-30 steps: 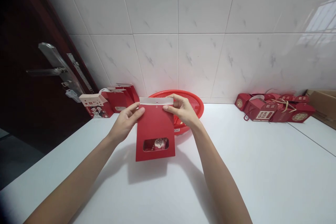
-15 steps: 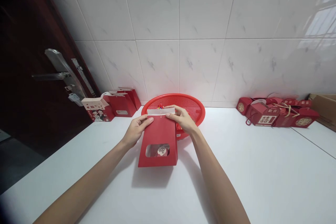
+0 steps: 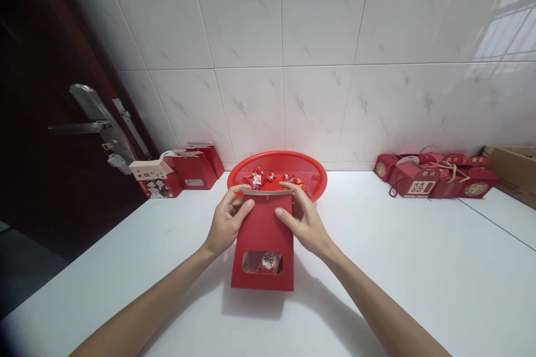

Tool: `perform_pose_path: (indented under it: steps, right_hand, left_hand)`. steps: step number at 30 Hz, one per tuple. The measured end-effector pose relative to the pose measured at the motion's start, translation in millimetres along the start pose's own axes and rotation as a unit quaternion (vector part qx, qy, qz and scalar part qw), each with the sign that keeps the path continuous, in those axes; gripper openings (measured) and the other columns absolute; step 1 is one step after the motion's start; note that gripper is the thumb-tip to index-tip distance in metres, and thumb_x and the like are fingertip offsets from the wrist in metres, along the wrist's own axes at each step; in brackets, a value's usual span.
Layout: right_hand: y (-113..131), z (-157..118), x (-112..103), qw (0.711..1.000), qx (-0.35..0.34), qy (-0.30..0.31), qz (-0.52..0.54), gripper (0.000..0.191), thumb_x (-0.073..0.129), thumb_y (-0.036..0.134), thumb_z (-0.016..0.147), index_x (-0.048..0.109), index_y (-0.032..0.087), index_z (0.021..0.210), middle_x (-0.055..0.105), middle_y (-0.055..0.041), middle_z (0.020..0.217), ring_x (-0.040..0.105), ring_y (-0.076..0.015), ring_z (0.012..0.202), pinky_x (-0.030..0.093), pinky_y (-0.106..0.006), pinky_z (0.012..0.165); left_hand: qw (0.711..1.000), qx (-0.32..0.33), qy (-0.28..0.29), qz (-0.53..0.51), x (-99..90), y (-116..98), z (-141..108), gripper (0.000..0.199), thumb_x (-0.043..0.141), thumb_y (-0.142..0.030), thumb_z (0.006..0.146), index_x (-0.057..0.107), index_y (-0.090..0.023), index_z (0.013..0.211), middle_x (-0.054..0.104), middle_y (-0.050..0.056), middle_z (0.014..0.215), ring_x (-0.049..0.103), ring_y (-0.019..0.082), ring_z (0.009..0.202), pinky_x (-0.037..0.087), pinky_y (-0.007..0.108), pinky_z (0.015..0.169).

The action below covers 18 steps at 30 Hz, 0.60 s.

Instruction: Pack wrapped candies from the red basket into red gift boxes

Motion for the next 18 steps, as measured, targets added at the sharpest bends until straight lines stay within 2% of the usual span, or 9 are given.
perform_pose_path:
  steps: [4,8,12,18]
  right_hand:
    - [-14,-34,-15,0.998,0.036,-0.044,0.008,0.051,0.067,0.044,0.09,0.05,0.033,0.136,0.06,-0.0089,0.138,0.064,-0.0271,0.117,0.058,-0.042,0.093]
    - [-28,-56,-24,0.994,0.053,-0.09,0.013,0.052,0.067,0.046,0.089,0.05,0.032,0.136,0.062,-0.0092,0.136,0.066,-0.026,0.112,0.058,-0.041,0.092]
    - [-39,-62,-23,0.992,0.071,-0.102,0.019,0.051,0.069,0.048,0.087,0.053,0.03,0.133,0.067,-0.0083,0.127,0.069,-0.0247,0.106,0.06,-0.038,0.086]
    - [-45,-60,-24,0.992,0.072,-0.108,0.0,0.045,0.072,0.052,0.083,0.061,0.025,0.117,0.071,-0.0072,0.114,0.069,-0.0236,0.099,0.058,-0.035,0.082]
  left_hand:
    - [1.0,0.006,0.017,0.02,16.3,10,-16,0.038,0.068,-0.045,0.086,0.057,-0.023,0.116,0.069,0.001,0.079,0.067,0.019,0.07,0.054,0.027,0.062]
    - [0.999,-0.016,0.043,0.023,29.9,30,-28,0.036,0.065,-0.047,0.089,0.056,-0.024,0.114,0.065,0.0,0.076,0.064,0.018,0.069,0.051,0.026,0.06]
    - [0.998,-0.043,0.042,0.022,31.2,45,-33,0.036,0.066,-0.05,0.086,0.054,-0.022,0.105,0.063,-0.001,0.072,0.059,0.015,0.062,0.047,0.025,0.059]
    - [0.996,-0.082,0.011,-0.017,24.2,56,-35,0.045,0.078,-0.053,0.073,0.056,-0.02,0.095,0.063,-0.002,0.072,0.058,0.013,0.063,0.045,0.023,0.061]
Point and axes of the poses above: each hand's wrist, its own z-axis towards the middle knuckle, its own x-axis out of the palm, y = z × x, the point moved 10 cm from there along z, towards the middle knuckle
